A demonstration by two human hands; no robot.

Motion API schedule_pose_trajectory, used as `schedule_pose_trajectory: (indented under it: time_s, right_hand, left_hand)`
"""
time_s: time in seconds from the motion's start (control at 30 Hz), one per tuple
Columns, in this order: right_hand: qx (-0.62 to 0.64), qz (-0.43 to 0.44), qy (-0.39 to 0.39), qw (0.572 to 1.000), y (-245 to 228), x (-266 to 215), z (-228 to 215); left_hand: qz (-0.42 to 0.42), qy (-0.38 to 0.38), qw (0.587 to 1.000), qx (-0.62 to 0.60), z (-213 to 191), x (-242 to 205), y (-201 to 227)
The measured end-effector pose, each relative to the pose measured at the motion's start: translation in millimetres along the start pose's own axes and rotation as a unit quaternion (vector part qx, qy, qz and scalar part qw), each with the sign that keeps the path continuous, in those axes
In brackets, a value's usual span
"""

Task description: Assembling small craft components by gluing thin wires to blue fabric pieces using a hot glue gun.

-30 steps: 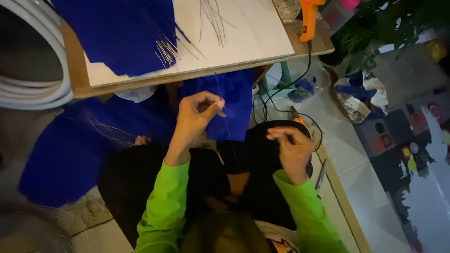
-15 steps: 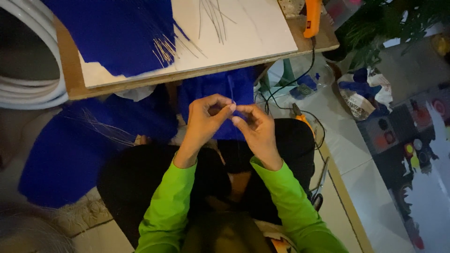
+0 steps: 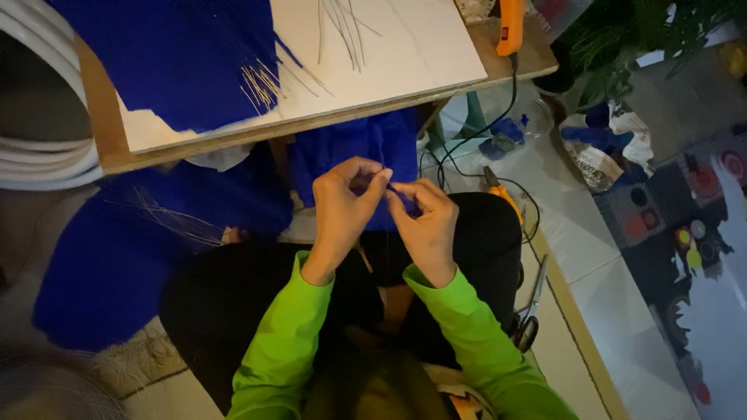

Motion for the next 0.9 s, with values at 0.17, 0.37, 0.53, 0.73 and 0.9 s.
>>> schedule_pose_trajectory:
  time_s: [0.17,0.37,0.53,0.73,0.9]
  right_hand:
    - [0.04,0.071,-0.003,0.997,14,3,2]
    - [0.246,0.241,-0.065,0.936,8,3,-1]
    - [0.261,0.238,-0.073,0.933,6,3,2]
    - [0.332,0.251,-0.074,0.906,32,-4,8]
    - [0.316,0.206,-0.054,0.924,48,-7,8]
  left_hand:
    - [-0.005,-0.031,0.996,-0.08,6,2,-25]
    - [-0.063,-0.158,0.948,-0.268,4,8,-39]
    - [-0.065,-0.186,0.928,-0.317,3,10,-45]
    - [-0.057,-0.18,0.918,-0.35,0,13,-40]
    - [-0.033,-0.16,0.922,-0.351,-3,12,-28]
Point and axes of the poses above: each hand's wrist, its own x-axis towards the middle knuckle, its own z-axis out of the palm, y = z × x, the point moved 2 cm from there along x, towards the middle knuckle, and after that the axes turned 3 degrees about -x, right-handed, at the moved point
